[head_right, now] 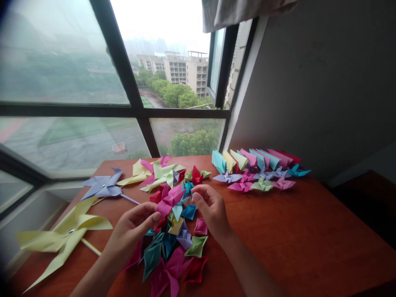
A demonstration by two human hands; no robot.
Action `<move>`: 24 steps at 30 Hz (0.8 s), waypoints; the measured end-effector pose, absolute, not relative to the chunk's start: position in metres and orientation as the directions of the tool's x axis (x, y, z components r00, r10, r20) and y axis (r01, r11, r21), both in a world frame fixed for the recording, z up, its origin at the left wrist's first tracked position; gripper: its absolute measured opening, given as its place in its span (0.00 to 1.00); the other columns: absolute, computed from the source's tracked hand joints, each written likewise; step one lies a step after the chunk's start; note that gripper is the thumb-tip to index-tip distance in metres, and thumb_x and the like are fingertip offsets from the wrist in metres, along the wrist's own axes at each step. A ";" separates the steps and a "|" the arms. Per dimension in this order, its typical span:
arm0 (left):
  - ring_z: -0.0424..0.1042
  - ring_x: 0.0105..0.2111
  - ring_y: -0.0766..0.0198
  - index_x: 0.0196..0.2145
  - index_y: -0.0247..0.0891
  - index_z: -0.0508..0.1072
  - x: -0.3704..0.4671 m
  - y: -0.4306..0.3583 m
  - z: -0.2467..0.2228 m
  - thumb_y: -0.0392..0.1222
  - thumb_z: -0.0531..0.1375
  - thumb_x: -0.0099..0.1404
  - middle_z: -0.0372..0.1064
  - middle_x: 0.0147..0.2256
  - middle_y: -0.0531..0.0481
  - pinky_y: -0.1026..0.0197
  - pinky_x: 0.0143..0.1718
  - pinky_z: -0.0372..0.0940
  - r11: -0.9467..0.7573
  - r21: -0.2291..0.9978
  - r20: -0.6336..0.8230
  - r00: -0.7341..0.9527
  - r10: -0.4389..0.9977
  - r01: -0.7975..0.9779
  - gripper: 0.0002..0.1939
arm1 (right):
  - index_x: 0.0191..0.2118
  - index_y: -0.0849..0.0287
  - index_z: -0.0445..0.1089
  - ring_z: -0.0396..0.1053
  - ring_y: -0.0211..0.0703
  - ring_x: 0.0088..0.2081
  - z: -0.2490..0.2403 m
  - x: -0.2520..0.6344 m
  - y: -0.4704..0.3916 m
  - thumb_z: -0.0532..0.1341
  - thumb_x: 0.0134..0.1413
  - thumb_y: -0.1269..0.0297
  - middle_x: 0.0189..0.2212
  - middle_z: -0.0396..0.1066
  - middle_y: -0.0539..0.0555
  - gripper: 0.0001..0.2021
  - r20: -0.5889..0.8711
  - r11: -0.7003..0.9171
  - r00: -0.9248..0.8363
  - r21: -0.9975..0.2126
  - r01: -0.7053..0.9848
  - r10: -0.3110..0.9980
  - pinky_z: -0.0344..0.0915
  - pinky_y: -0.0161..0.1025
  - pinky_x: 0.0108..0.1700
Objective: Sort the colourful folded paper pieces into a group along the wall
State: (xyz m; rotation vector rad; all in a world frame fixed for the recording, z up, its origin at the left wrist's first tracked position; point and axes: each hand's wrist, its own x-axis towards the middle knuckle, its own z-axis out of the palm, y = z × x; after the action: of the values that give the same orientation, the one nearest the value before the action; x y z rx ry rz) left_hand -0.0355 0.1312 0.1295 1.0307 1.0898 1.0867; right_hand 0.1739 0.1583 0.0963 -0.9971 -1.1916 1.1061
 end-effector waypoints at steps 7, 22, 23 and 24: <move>0.69 0.28 0.67 0.31 0.35 0.80 -0.034 0.132 0.126 0.46 0.71 0.58 0.74 0.27 0.52 0.69 0.28 0.64 0.118 0.990 -0.101 0.184 0.978 -0.083 0.10 | 0.35 0.58 0.75 0.71 0.40 0.29 0.102 0.171 0.153 0.62 0.61 0.58 0.28 0.74 0.51 0.09 0.281 0.281 -0.024 -0.951 0.126 0.960 0.67 0.35 0.31; 0.70 0.32 0.63 0.35 0.36 0.79 -0.035 0.134 0.125 0.48 0.68 0.60 0.75 0.31 0.50 0.67 0.32 0.64 0.124 0.992 -0.126 0.222 0.967 0.027 0.11 | 0.35 0.59 0.75 0.72 0.41 0.29 0.110 0.199 0.161 0.63 0.59 0.56 0.28 0.75 0.52 0.10 0.362 0.313 0.189 -0.917 0.246 0.913 0.69 0.36 0.32; 0.71 0.32 0.63 0.35 0.36 0.79 -0.035 0.134 0.127 0.48 0.68 0.60 0.75 0.31 0.50 0.67 0.32 0.64 0.135 0.991 -0.137 0.220 0.966 0.021 0.12 | 0.35 0.59 0.75 0.72 0.41 0.29 0.111 0.211 0.162 0.64 0.58 0.56 0.28 0.75 0.52 0.10 0.379 0.312 0.253 -0.912 0.266 0.890 0.69 0.36 0.32; 0.71 0.32 0.63 0.35 0.36 0.79 -0.035 0.134 0.128 0.49 0.68 0.60 0.75 0.31 0.50 0.67 0.32 0.64 0.145 0.989 -0.145 0.217 0.965 0.016 0.12 | 0.36 0.59 0.75 0.72 0.41 0.29 0.112 0.226 0.164 0.65 0.58 0.56 0.28 0.75 0.52 0.11 0.391 0.307 0.320 -0.909 0.281 0.863 0.69 0.36 0.32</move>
State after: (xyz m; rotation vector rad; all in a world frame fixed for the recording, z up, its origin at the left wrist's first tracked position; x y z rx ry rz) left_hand -0.0347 0.1335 0.1283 1.1976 1.1126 0.9429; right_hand 0.2264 0.1638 0.1120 -1.2424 -1.2284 0.5514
